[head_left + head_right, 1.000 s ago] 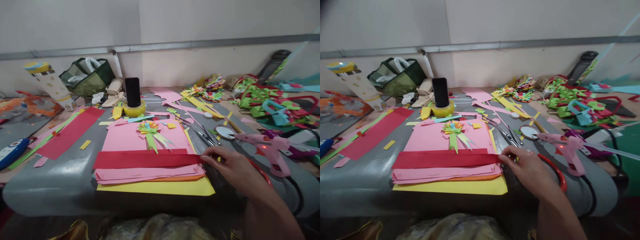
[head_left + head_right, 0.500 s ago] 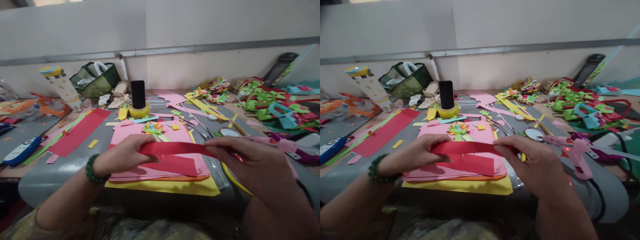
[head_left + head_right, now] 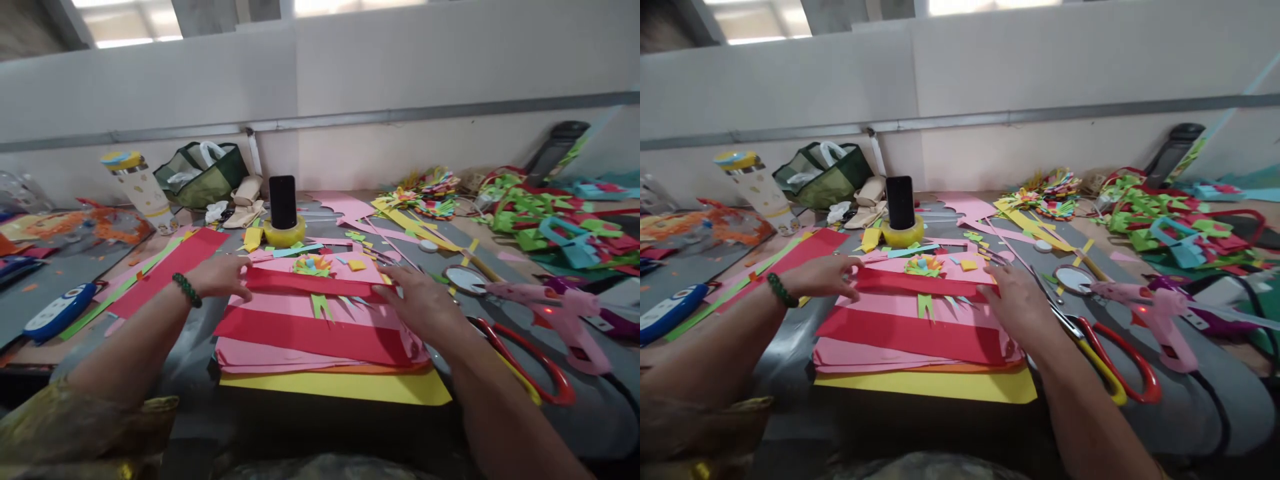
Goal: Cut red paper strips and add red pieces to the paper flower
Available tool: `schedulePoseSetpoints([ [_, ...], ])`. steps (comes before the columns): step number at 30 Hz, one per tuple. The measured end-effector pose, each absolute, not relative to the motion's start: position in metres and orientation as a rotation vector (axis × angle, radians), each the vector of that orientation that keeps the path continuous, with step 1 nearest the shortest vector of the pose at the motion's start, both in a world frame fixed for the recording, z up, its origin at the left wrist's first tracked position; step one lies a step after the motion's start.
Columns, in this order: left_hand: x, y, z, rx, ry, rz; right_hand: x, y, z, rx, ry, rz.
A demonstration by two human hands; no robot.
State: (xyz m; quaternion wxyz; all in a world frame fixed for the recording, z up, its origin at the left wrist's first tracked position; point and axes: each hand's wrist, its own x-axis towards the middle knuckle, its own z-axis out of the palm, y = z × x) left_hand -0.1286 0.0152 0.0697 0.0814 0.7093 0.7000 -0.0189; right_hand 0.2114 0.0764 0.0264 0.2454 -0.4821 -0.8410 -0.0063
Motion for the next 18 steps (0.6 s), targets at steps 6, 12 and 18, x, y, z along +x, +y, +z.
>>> schedulePoseSetpoints([
  [6,-0.093,-0.028,0.054,2.503,1.865,0.113,0.205,0.023,0.027,-0.907,-2.639,0.186],
  [12,-0.056,-0.045,0.036,2.664,1.577,-0.033,0.181,0.001,0.022,-0.809,-2.832,0.169],
  [18,-0.053,-0.05,0.029,2.685,1.649,-0.071,0.171,0.003,0.021,-0.69,-2.76,0.033],
])
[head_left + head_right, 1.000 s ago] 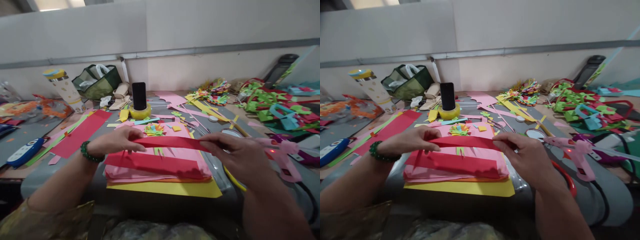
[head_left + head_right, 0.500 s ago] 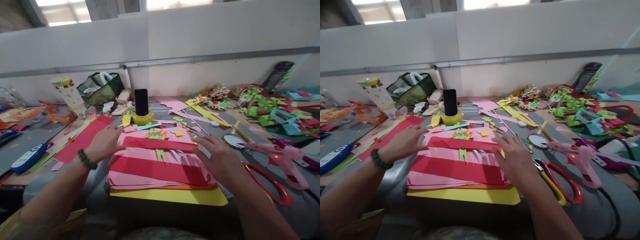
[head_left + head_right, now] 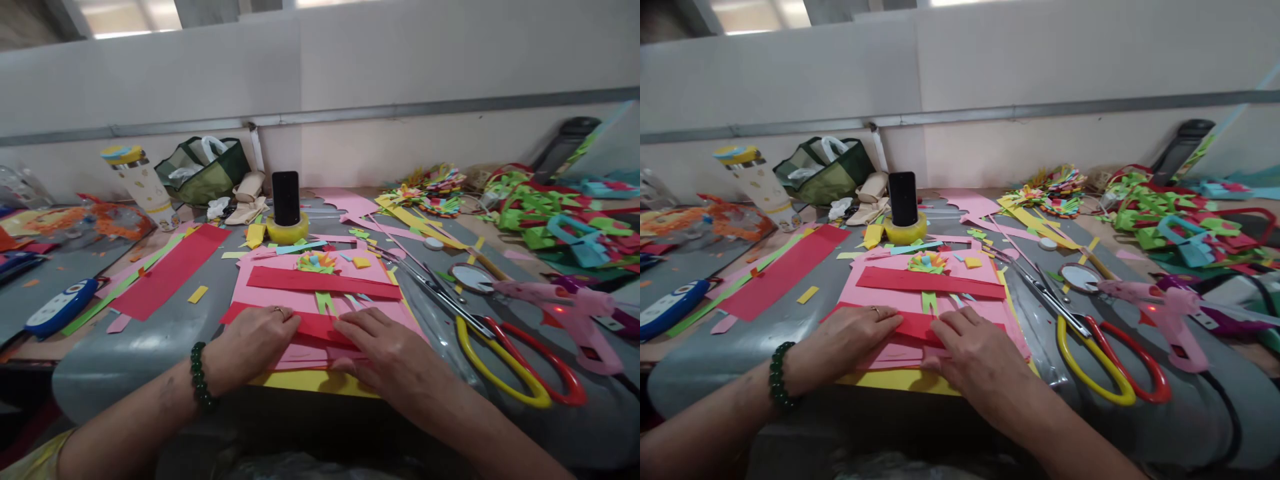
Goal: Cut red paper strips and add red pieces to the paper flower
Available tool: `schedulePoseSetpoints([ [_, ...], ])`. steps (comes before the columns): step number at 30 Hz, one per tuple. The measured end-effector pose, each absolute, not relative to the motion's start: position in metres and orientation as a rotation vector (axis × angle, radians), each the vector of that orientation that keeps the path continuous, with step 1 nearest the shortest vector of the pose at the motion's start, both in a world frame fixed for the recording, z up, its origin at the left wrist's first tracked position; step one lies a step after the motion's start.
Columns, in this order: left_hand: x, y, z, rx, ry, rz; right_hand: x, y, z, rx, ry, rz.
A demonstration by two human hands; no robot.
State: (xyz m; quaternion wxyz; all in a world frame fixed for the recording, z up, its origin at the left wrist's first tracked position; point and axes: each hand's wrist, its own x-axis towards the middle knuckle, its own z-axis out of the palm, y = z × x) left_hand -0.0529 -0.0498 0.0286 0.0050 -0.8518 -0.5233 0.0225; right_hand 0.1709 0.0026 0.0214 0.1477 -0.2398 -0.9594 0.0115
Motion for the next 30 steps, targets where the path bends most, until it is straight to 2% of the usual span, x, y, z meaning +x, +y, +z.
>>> schedulePoseSetpoints([
  [6,-0.048,-0.058,0.018,-2.624,-1.714,-0.087,0.169,0.007,0.009,-0.613,-2.776,-0.063],
  [11,-0.073,-0.065,0.011,-2.637,-1.909,-0.335,0.188,0.009,0.003,-0.699,-2.664,0.171],
  [15,-0.099,-0.054,0.014,-2.672,-2.18,-0.606,0.195,0.016,0.01,-0.961,-2.562,0.467],
  [18,-0.108,-0.042,0.018,-2.634,-2.325,-0.727,0.196,0.024,0.015,-1.14,-2.541,0.534],
  [22,-0.105,-0.037,0.025,-2.563,-2.422,-0.594,0.2,0.033,0.016,-1.352,-2.561,0.477],
  [25,-0.103,-0.039,0.029,-2.61,-2.393,-0.525,0.206,0.036,0.015,-1.439,-2.583,0.565],
  [30,-0.103,-0.047,0.029,-2.647,-2.348,-0.474,0.21,0.034,0.019,-1.288,-2.651,0.653],
])
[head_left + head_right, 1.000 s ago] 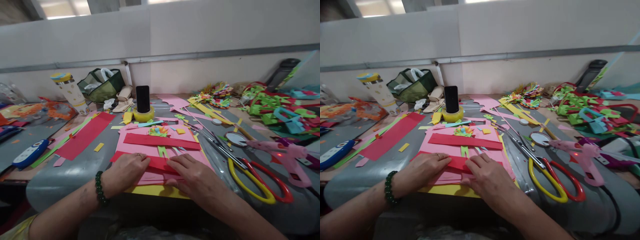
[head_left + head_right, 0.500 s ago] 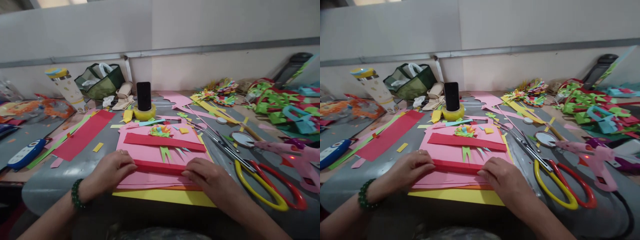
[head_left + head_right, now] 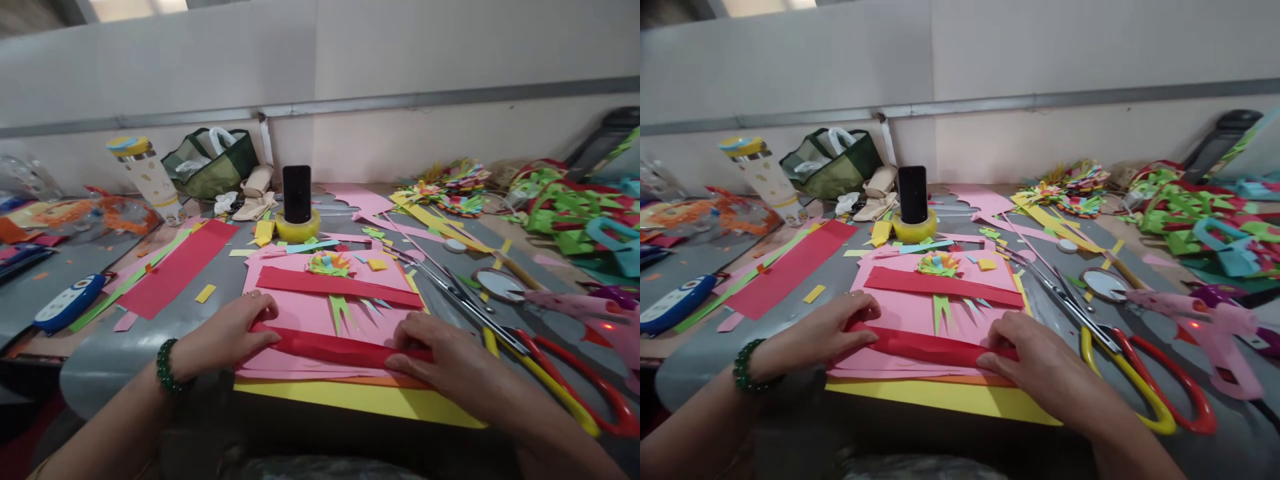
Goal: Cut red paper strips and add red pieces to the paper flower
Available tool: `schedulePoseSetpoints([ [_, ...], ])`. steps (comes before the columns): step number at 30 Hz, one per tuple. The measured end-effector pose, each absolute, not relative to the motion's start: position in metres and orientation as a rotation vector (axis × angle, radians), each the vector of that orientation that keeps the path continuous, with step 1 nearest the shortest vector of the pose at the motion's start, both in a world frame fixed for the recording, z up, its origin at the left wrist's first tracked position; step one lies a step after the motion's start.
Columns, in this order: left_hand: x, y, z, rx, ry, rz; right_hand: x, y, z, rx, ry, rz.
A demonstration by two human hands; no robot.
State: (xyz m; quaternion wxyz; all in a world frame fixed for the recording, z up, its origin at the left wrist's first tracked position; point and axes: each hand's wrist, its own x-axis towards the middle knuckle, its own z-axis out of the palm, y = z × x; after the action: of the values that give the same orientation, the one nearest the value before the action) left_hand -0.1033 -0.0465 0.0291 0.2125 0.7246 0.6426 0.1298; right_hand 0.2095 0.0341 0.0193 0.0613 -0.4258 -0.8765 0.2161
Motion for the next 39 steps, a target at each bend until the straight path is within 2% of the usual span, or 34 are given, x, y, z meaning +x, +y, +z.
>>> schedulePoseSetpoints([
  [4,-0.087,-0.055,0.035,2.293,1.9,0.247,0.203,0.024,0.032,-1.152,-2.634,0.611],
  [8,-0.056,-0.061,0.05,2.526,1.77,0.19,0.196,0.012,0.044,-1.154,-2.629,0.504],
  [13,-0.025,-0.055,0.054,2.528,1.593,0.336,0.191,0.003,0.049,-1.05,-2.59,0.379],
  [20,-0.044,-0.049,0.054,2.28,1.699,0.176,0.211,0.002,0.048,-1.111,-2.469,0.492],
  [29,-0.1,-0.059,0.045,1.572,1.583,0.619,0.239,0.018,0.036,-1.341,-2.381,0.557],
  [32,-0.104,-0.059,0.04,1.483,1.581,0.787,0.242,0.022,0.034,-1.414,-2.337,0.606],
  [39,-0.106,-0.059,0.028,1.326,1.505,1.144,0.246,0.03,0.029,-1.479,-2.319,0.487],
])
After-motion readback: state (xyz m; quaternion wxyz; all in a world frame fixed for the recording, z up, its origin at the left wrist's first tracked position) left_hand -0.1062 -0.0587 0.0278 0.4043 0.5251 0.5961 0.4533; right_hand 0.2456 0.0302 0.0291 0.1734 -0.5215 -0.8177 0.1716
